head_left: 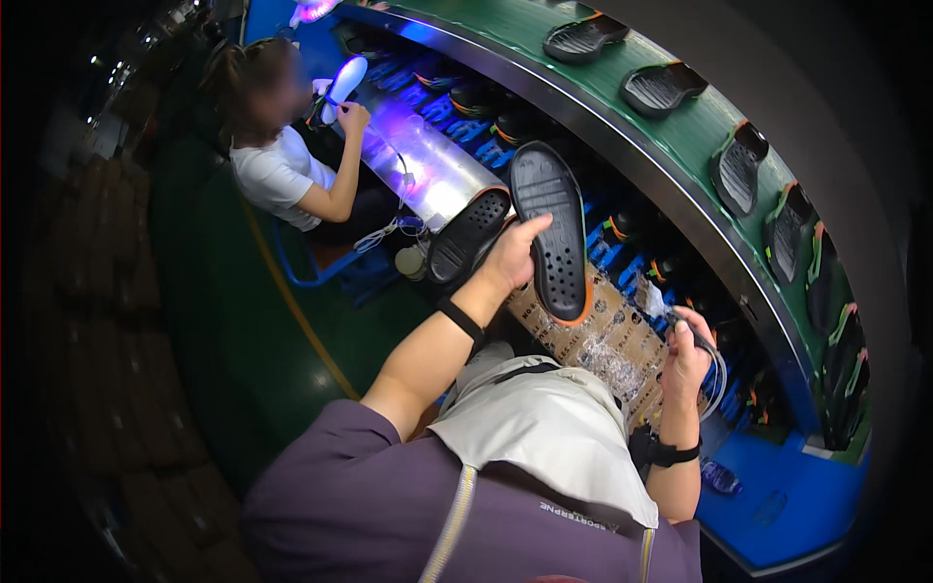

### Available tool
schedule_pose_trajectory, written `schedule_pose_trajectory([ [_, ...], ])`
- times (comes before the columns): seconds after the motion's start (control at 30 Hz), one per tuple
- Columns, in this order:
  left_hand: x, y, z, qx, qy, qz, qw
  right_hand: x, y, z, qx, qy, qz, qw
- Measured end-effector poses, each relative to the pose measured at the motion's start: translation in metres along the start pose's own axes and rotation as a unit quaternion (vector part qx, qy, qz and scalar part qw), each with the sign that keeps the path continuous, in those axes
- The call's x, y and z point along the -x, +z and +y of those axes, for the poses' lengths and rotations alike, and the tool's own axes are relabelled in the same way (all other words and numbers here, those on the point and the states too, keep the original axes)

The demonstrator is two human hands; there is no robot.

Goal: Applying a liquid adhesive or primer to the bottom surface of shoe soles using a brush on an assembly line.

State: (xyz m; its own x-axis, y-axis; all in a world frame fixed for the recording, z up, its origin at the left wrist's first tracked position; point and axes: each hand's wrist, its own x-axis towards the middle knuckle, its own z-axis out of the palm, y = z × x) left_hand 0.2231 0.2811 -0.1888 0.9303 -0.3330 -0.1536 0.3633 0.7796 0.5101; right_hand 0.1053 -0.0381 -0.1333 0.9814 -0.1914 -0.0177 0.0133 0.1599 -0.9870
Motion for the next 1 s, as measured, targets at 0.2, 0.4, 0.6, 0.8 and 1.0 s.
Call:
schedule_pose_trajectory([
  [0.2,0.037,0.049,-0.040,0.052,0.050,-0.056,0.996,-0.010,0.040,-0.025,0.043,-0.030,-0.051,0.997],
  [0.4,0.046,0.065,-0.055,0.093,-0.020,-0.092,0.991,-0.028,0.091,-0.050,0.045,-0.064,-0.084,0.993],
  [0.6,0.050,0.080,-0.066,-0.019,-0.021,-0.079,0.996,-0.039,0.110,-0.050,0.020,-0.120,-0.045,0.991],
  [0.8,0.039,0.085,-0.055,-0.072,0.033,-0.068,0.995,-0.010,0.086,-0.058,0.201,-0.092,-0.147,0.964],
  [1.0,0.027,0.068,-0.044,-0.032,0.004,-0.090,0.995,0.002,0.039,-0.102,0.377,-0.054,-0.373,0.846],
])
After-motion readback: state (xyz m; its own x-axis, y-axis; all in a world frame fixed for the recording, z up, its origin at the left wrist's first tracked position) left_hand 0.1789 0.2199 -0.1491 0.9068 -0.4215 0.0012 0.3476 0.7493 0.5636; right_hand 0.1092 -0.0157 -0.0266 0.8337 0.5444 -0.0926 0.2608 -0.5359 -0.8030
